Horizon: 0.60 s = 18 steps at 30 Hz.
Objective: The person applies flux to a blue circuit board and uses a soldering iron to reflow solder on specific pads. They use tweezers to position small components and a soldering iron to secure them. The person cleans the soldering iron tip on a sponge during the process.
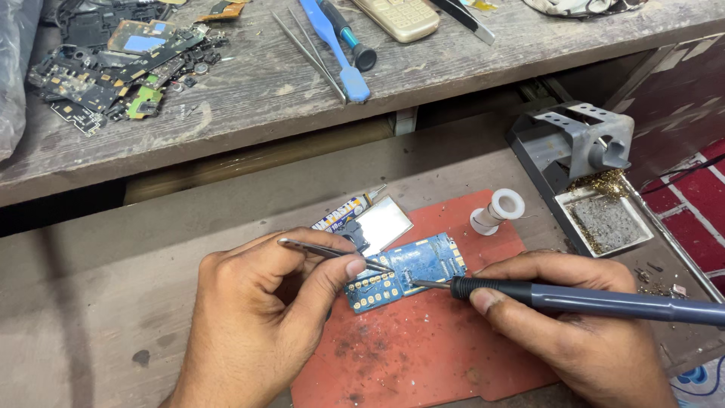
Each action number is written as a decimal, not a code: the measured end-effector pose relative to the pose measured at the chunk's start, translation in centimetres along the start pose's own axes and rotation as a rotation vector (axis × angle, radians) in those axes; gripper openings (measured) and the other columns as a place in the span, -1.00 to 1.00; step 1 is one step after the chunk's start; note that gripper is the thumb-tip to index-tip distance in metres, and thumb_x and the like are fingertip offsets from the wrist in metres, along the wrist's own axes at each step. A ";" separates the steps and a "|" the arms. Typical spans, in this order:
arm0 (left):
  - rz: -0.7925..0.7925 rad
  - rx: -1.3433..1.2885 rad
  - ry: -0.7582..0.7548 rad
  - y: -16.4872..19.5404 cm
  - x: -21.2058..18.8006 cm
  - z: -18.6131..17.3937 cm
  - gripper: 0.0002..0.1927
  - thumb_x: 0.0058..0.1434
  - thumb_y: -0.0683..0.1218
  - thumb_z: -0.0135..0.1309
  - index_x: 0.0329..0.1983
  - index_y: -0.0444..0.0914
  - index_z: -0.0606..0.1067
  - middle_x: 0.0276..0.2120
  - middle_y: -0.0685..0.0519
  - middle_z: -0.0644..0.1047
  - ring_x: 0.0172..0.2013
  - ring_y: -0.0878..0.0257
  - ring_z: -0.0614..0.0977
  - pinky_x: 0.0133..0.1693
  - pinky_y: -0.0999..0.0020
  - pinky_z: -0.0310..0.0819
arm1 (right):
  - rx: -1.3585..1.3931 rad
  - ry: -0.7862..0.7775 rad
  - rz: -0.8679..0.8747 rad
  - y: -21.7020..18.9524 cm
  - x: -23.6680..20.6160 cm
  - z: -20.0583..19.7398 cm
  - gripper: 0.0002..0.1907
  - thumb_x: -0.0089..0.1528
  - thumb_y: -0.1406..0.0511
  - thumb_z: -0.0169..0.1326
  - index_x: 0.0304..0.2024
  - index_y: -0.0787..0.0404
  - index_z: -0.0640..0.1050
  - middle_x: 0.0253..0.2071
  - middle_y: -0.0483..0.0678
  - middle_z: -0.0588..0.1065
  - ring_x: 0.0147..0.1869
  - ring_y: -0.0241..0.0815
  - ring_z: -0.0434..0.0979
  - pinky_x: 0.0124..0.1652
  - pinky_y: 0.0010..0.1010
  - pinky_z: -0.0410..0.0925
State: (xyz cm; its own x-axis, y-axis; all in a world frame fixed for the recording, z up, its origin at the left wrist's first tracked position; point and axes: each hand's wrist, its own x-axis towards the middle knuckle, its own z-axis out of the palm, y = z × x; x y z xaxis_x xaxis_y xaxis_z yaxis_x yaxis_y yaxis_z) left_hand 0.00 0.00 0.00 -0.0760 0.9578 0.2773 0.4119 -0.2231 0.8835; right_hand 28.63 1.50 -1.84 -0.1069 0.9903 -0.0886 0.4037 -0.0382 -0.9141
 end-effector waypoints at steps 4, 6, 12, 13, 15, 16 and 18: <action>0.017 -0.006 -0.004 0.0 0.0 -0.1 -0.91 0.20 -0.15 0.28 -0.25 -0.22 0.70 -0.49 0.16 0.73 -0.53 0.55 0.64 -0.50 0.60 0.51 | -0.039 0.004 -0.023 0.0 0.0 -0.1 -0.76 0.08 0.38 0.36 -0.19 0.30 0.72 -0.34 0.03 0.67 -0.30 -0.27 0.66 -0.31 -0.47 0.53; 0.011 0.004 0.003 0.0 0.0 -0.1 -0.91 0.21 -0.14 0.29 -0.24 -0.22 0.71 -0.51 0.16 0.73 -0.54 0.54 0.62 -0.51 0.59 0.50 | 0.001 -0.014 -0.031 0.1 0.0 -0.1 -0.77 0.09 0.38 0.37 -0.19 0.31 0.72 -0.32 0.03 0.64 -0.29 -0.28 0.67 -0.29 -0.48 0.55; -0.017 0.006 -0.007 0.1 0.0 -0.1 -0.91 0.20 -0.14 0.28 -0.24 -0.21 0.71 -0.51 0.17 0.73 -0.55 0.55 0.63 -0.52 0.60 0.50 | -0.021 -0.007 -0.057 0.2 0.0 -0.1 -0.78 0.09 0.38 0.37 -0.20 0.30 0.72 -0.34 0.03 0.69 -0.29 -0.28 0.67 -0.29 -0.48 0.55; -0.016 -0.002 -0.010 0.1 0.1 -0.1 -0.91 0.20 -0.14 0.28 -0.24 -0.21 0.71 -0.52 0.17 0.72 -0.55 0.56 0.63 -0.52 0.60 0.50 | -0.012 -0.004 -0.068 0.2 0.0 -0.1 -0.78 0.09 0.38 0.37 -0.20 0.30 0.72 -0.33 0.02 0.69 -0.29 -0.28 0.67 -0.29 -0.48 0.55; -0.013 -0.019 -0.017 0.1 0.1 -0.1 -0.91 0.21 -0.13 0.27 -0.25 -0.21 0.70 -0.52 0.17 0.71 -0.55 0.57 0.63 -0.52 0.61 0.50 | 0.004 0.004 -0.091 0.3 -0.1 -0.1 -0.78 0.10 0.38 0.36 -0.19 0.30 0.72 -0.32 0.02 0.69 -0.28 -0.29 0.67 -0.28 -0.48 0.55; -0.007 -0.012 -0.012 0.1 0.0 -0.1 -0.91 0.21 -0.14 0.27 -0.25 -0.21 0.70 -0.52 0.17 0.71 -0.55 0.56 0.63 -0.52 0.61 0.50 | 0.005 -0.002 -0.093 0.4 -0.2 -0.2 -0.78 0.10 0.38 0.36 -0.19 0.30 0.72 -0.32 0.02 0.69 -0.27 -0.29 0.67 -0.28 -0.49 0.55; 0.003 0.003 0.002 0.1 0.0 0.0 -0.91 0.21 -0.14 0.28 -0.24 -0.22 0.70 -0.51 0.16 0.72 -0.54 0.55 0.62 -0.52 0.60 0.50 | 0.008 -0.018 -0.098 0.5 -0.1 -0.2 -0.79 0.10 0.38 0.36 -0.20 0.30 0.72 -0.32 0.01 0.69 -0.27 -0.30 0.67 -0.27 -0.50 0.55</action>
State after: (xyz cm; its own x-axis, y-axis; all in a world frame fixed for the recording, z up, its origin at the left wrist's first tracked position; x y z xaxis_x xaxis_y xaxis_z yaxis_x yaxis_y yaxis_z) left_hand -0.02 -0.01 0.09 -0.0765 0.9568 0.2805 0.4144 -0.2254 0.8817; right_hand 28.98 1.45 -2.21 -0.1615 0.9869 -0.0056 0.3834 0.0575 -0.9218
